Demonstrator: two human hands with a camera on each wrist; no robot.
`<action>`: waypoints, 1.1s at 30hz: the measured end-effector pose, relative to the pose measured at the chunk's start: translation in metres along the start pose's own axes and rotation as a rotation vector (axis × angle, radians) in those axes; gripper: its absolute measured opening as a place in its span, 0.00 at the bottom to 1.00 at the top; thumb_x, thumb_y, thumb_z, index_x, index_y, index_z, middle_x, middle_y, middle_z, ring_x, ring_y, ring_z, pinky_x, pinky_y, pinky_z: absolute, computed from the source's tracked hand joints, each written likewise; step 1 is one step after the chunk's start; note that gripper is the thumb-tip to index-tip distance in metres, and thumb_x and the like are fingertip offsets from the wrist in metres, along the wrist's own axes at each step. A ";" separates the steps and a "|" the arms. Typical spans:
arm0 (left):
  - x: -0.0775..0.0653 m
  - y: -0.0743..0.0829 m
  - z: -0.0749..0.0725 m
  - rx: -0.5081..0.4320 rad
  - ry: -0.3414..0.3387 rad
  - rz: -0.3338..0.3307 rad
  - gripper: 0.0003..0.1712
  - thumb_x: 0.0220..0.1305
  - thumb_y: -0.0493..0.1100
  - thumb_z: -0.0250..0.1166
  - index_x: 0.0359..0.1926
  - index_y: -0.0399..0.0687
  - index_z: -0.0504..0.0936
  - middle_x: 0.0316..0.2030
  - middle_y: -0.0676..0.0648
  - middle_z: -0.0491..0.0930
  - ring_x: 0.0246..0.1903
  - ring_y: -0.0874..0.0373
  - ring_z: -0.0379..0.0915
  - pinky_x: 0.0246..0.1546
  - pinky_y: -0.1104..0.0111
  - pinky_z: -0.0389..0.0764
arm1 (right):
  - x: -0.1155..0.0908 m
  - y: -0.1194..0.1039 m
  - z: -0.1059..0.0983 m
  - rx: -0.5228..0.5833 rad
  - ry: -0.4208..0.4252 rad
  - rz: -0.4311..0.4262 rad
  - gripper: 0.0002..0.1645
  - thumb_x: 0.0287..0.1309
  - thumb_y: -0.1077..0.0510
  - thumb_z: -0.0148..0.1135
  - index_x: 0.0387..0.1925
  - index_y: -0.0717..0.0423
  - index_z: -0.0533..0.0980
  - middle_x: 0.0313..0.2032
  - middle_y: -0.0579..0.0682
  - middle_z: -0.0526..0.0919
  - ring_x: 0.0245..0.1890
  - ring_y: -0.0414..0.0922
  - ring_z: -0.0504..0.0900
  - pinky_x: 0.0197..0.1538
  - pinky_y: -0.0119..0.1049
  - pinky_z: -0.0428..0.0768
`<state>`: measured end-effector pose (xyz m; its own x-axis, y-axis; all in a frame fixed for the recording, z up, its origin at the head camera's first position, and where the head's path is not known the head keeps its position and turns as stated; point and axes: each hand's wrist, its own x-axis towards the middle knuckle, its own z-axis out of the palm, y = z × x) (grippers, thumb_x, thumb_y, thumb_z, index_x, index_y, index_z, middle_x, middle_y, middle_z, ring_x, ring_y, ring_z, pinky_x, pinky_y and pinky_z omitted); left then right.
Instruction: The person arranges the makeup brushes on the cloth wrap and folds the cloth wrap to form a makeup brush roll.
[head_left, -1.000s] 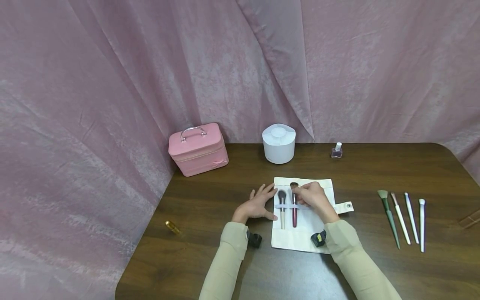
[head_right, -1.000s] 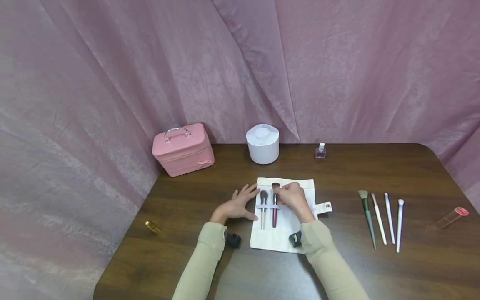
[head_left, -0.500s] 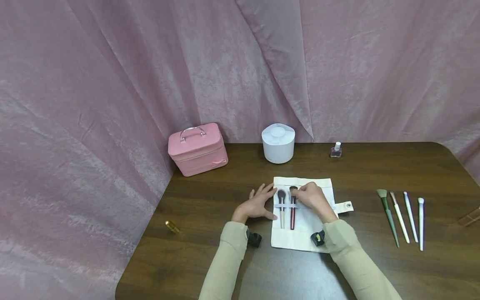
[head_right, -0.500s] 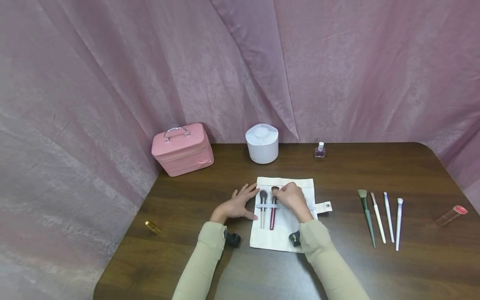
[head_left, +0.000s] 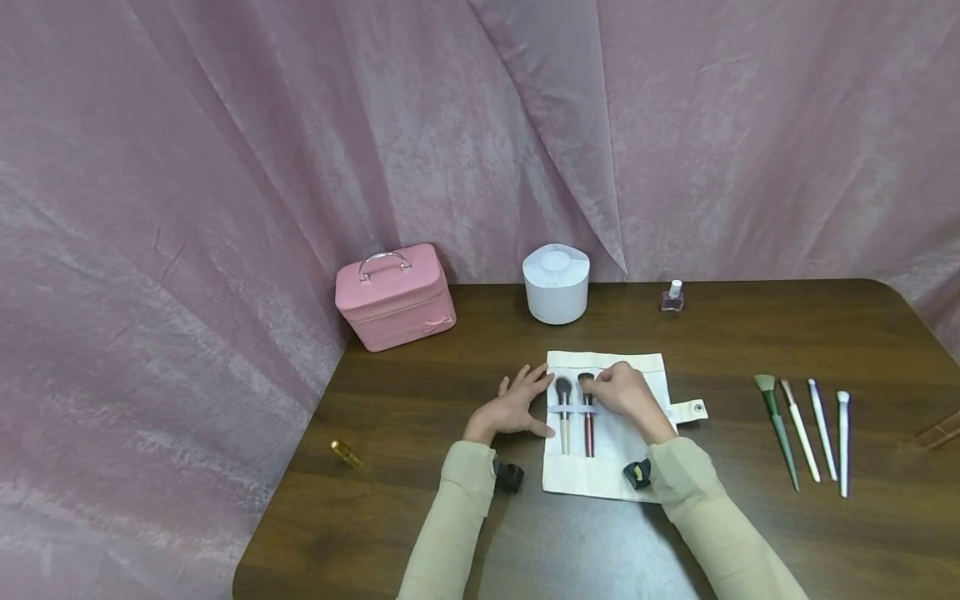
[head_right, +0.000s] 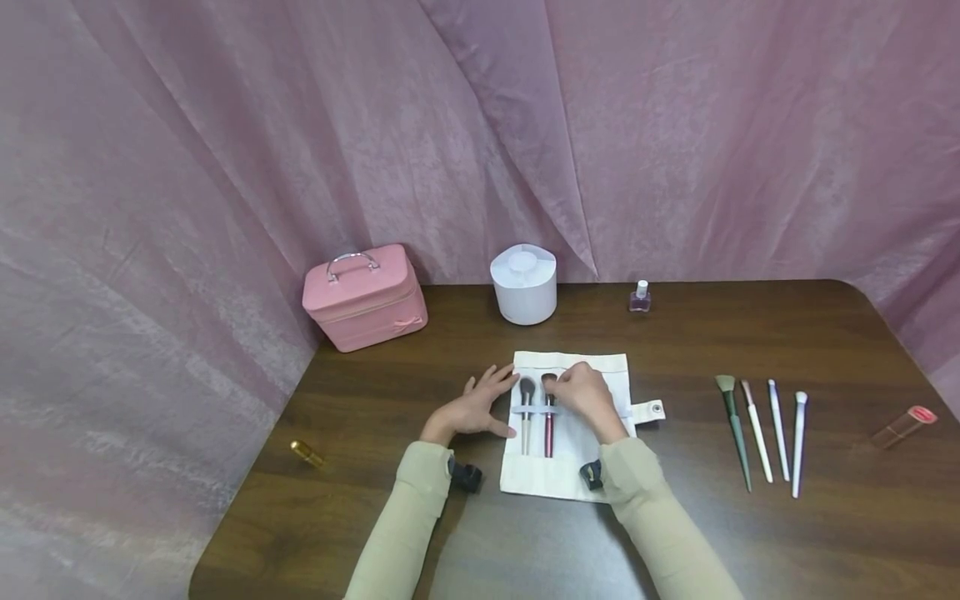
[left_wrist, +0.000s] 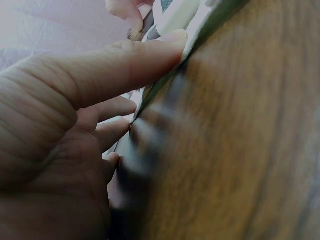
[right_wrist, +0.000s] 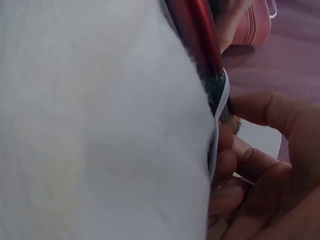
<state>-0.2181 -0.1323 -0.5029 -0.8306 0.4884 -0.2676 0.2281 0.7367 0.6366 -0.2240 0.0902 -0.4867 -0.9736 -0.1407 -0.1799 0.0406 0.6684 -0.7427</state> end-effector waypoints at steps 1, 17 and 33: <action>0.000 0.000 0.000 -0.001 -0.001 -0.001 0.56 0.55 0.43 0.79 0.79 0.47 0.57 0.81 0.51 0.42 0.79 0.50 0.27 0.74 0.46 0.31 | 0.000 0.000 0.000 -0.002 -0.011 0.002 0.22 0.60 0.52 0.64 0.12 0.55 0.78 0.13 0.42 0.69 0.19 0.42 0.66 0.25 0.34 0.64; 0.004 0.001 0.000 0.005 -0.007 -0.013 0.55 0.56 0.44 0.78 0.79 0.49 0.57 0.81 0.53 0.41 0.79 0.51 0.27 0.74 0.47 0.30 | -0.005 -0.006 -0.002 -0.087 -0.047 0.007 0.31 0.59 0.52 0.65 0.03 0.47 0.65 0.08 0.39 0.58 0.12 0.37 0.57 0.20 0.31 0.56; 0.002 -0.001 0.000 -0.001 -0.007 -0.018 0.56 0.55 0.44 0.79 0.79 0.49 0.57 0.81 0.53 0.42 0.79 0.51 0.27 0.74 0.47 0.30 | -0.015 -0.003 -0.028 -0.056 0.075 -0.102 0.16 0.64 0.54 0.62 0.38 0.66 0.85 0.35 0.58 0.87 0.35 0.52 0.79 0.38 0.44 0.75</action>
<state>-0.2196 -0.1321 -0.5039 -0.8309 0.4784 -0.2842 0.2124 0.7448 0.6326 -0.2155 0.1104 -0.4635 -0.9863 -0.1559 -0.0549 -0.0697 0.6933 -0.7172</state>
